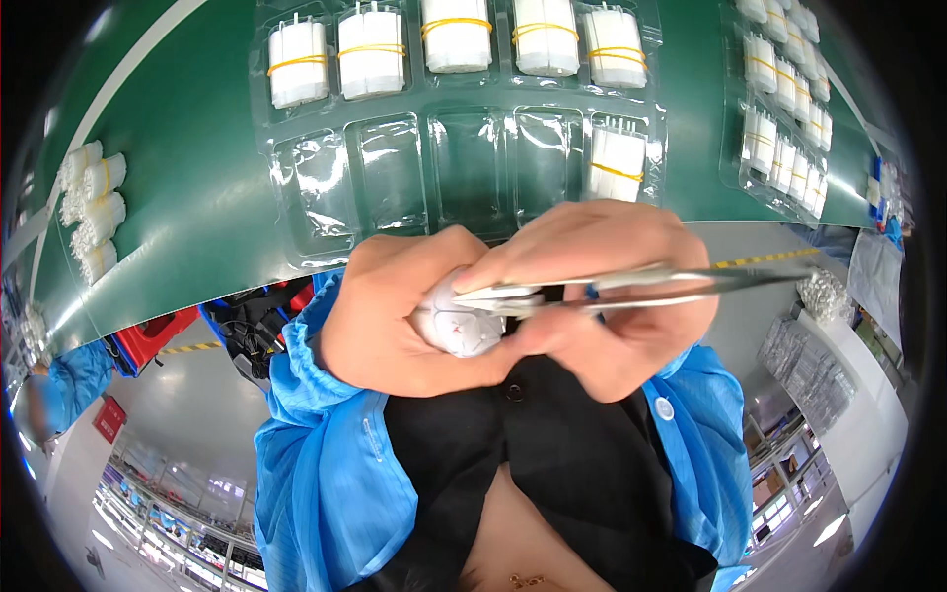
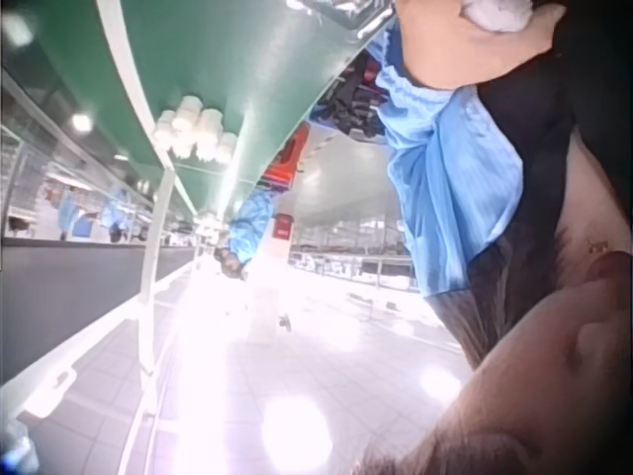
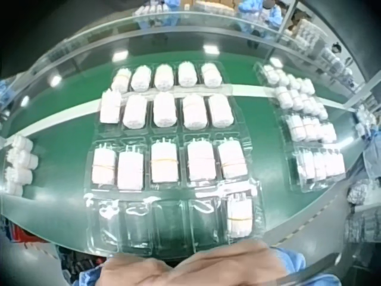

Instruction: The person inserts components into plastic parts using tweezers, then places the assembled parts into compartments in a plastic tray.

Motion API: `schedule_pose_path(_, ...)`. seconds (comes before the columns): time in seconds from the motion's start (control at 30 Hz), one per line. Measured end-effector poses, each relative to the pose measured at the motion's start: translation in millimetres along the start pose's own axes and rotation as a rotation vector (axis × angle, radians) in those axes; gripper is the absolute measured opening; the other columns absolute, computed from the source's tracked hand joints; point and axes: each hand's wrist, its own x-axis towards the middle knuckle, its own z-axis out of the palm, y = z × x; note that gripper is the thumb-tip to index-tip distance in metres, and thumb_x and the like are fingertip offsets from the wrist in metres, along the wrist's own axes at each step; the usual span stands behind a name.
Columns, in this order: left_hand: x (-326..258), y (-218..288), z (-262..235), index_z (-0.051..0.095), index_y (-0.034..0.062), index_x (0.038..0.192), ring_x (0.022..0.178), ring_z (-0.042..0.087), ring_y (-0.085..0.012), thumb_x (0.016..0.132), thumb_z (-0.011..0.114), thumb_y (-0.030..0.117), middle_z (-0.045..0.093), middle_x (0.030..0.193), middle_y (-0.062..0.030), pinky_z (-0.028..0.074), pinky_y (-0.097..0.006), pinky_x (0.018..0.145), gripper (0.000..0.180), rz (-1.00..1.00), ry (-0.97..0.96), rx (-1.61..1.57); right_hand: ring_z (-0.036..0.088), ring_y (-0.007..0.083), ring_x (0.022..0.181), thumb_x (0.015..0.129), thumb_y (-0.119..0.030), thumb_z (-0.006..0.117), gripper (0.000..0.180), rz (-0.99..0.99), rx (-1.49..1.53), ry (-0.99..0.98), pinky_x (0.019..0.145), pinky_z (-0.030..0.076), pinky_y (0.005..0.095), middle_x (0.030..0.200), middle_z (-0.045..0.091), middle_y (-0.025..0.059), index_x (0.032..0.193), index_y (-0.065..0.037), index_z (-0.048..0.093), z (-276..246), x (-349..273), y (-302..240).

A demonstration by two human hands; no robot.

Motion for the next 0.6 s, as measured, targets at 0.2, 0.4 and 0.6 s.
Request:
schedule_pose_path(0.2,-5.7,2.4,-5.7,0.059,0.0014,0.089,0.060,0.063,-0.0205,0.058,0.082,0.015,0.063,0.073,-0.0095,0.048,-0.025,0.055,0.040,-0.034,0.123,-0.024,0.066,0.0289,0.066,0.089,-0.034,0.059,0.046,-0.130,0.228,0.065,0.055,0.055,0.0339,0.080,0.063,0.0294,0.097,0.010,0.047,1.9,1.9,2.3)
schedule_pose_path(0.4,-7.1,-1.8,3.7,0.054,0.0026,0.083,0.051,0.059,-0.0181,0.059,0.086,0.021,0.060,0.067,-0.0072,0.043,-0.024,0.045,0.044,0.105,0.291,0.012,0.066,0.0375,0.078,0.086,-0.027,0.063,0.044,-0.233,0.258,-0.107,0.063,0.057,0.0397,0.090,0.060,0.0334,0.102,0.009,0.046,-3.2,6.2,0.1)
schedule_pose_path(0.6,-7.3,6.6,-1.9,0.054,0.0008,0.083,0.052,0.057,-0.0136,0.057,0.084,0.018,0.061,0.067,-0.0078,0.041,-0.023,0.047,0.043,0.072,0.177,0.147,0.065,0.0358,0.085,0.085,-0.027,0.064,0.044,-0.115,0.242,-0.238,0.070,0.056,0.0381,0.092,0.061,0.0308,0.103,0.008,0.046,-7.2,11.0,-5.1)
